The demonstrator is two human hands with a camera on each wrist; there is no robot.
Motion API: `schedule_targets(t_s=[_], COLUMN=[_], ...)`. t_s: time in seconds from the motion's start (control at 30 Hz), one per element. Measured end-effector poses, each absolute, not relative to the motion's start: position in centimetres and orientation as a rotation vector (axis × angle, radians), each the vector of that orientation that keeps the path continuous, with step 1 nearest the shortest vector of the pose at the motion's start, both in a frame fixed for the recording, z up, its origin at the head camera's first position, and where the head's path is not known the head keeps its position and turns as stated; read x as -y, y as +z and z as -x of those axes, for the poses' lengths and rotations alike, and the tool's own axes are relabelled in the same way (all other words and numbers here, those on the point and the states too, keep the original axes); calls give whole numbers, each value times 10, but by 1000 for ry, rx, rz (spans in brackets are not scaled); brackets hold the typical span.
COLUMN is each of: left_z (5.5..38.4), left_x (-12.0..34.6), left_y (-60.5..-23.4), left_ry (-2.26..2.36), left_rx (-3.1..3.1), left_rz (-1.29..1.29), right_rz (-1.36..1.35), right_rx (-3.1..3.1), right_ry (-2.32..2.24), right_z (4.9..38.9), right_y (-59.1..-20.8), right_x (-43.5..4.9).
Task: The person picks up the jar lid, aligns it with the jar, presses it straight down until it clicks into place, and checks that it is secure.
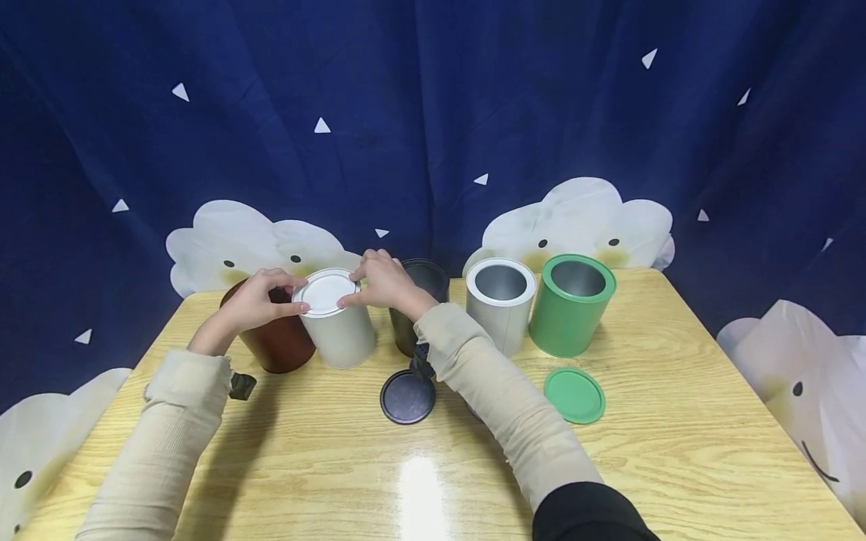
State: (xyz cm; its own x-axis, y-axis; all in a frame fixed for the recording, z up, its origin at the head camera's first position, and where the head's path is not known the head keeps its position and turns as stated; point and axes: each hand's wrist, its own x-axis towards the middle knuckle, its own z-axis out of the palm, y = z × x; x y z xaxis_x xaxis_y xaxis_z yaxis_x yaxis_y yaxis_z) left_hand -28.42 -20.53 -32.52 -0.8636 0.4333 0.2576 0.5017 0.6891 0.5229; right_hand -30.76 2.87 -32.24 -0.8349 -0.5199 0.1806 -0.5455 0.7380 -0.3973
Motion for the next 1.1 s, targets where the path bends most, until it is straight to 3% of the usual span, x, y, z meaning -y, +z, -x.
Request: schedule_targets(t_s=[1.1], left_z=[260], left_x=[194], left_y=[-324], left_ry=[-947], left_rx=[2525], left_rz=[855], right_rz=[-890], right_rx=[2704], right_ry=[874], right_z=[278], right_y=[-315], right_x=[-52])
